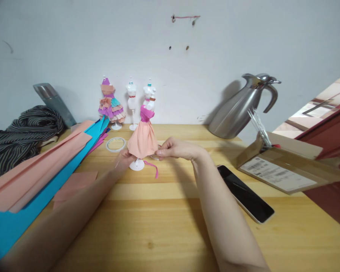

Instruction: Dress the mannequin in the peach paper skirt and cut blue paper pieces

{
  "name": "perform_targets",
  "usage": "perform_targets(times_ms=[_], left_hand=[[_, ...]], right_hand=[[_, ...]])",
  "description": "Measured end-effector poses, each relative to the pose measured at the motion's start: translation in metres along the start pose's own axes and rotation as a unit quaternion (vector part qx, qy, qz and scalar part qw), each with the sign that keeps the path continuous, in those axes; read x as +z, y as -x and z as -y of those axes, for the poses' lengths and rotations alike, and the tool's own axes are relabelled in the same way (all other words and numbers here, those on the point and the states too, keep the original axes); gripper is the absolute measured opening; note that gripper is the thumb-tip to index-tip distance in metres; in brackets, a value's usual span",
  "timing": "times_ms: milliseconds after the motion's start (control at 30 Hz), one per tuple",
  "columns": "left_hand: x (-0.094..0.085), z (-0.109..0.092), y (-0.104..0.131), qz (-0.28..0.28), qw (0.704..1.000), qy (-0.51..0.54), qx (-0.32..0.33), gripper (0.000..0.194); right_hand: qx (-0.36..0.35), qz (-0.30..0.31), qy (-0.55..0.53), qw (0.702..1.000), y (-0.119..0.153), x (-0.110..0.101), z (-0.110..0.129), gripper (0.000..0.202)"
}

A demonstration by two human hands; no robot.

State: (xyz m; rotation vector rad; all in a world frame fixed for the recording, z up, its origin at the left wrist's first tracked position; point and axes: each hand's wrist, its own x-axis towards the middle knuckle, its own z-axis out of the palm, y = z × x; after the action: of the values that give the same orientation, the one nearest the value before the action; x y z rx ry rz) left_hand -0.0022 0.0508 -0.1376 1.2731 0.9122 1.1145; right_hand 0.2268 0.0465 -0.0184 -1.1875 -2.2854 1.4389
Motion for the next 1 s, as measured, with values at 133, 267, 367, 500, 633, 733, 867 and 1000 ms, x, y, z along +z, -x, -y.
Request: perform_targets(times_ms=[133,267,367,500,633,733,867,1000], left_hand=[[0.0008,0.0001,-0.0001,-0.01,0.999,-0.002,0.032,0.021],[0.0009,0.0009,-0.0001,-0.008,0.999,0.007,0.037,0.02],[0.0008,0.0012,-0.0003,-0.009,0.999,0.014,0.033,0.017],[0.0012,0.0017,-0.0005,-0.017,0.999,0.018,0.04,0.014],[0.0015,0.0025,-0.0005,-0.028,0.998,0.012,0.046,0.017],[0.0012,0.0019,0.0001,-0.03,0.999,0.001,0.044,0.021],[0.001,0.0006,0.0007,-0.031,0.999,0.004,0.041,0.02],[0.001,0.0,0.0003,-0.04,0.999,0.019,0.028,0.018]], right_hand=[[-0.01,0.008,-0.01,1.0,-0.0002,0.0008,0.0016,0.047],[-0.021,-0.007,-0.026,0.999,-0.0006,0.002,0.0032,0.046],[-0.013,-0.013,-0.031,0.999,-0.0005,0.0021,0.0038,0.045],[0.0,-0.005,-0.023,1.0,0.0,0.0022,0.0037,0.043],[-0.004,0.005,-0.005,1.0,0.0003,0.0029,0.0047,0.041],[-0.008,0.016,0.008,1.0,0.0021,0.0019,0.0064,0.042],[0.0,0.041,0.046,0.998,0.0058,-0.0021,0.006,0.045],[0.033,0.032,0.085,0.995,0.007,-0.005,0.0011,0.041]])
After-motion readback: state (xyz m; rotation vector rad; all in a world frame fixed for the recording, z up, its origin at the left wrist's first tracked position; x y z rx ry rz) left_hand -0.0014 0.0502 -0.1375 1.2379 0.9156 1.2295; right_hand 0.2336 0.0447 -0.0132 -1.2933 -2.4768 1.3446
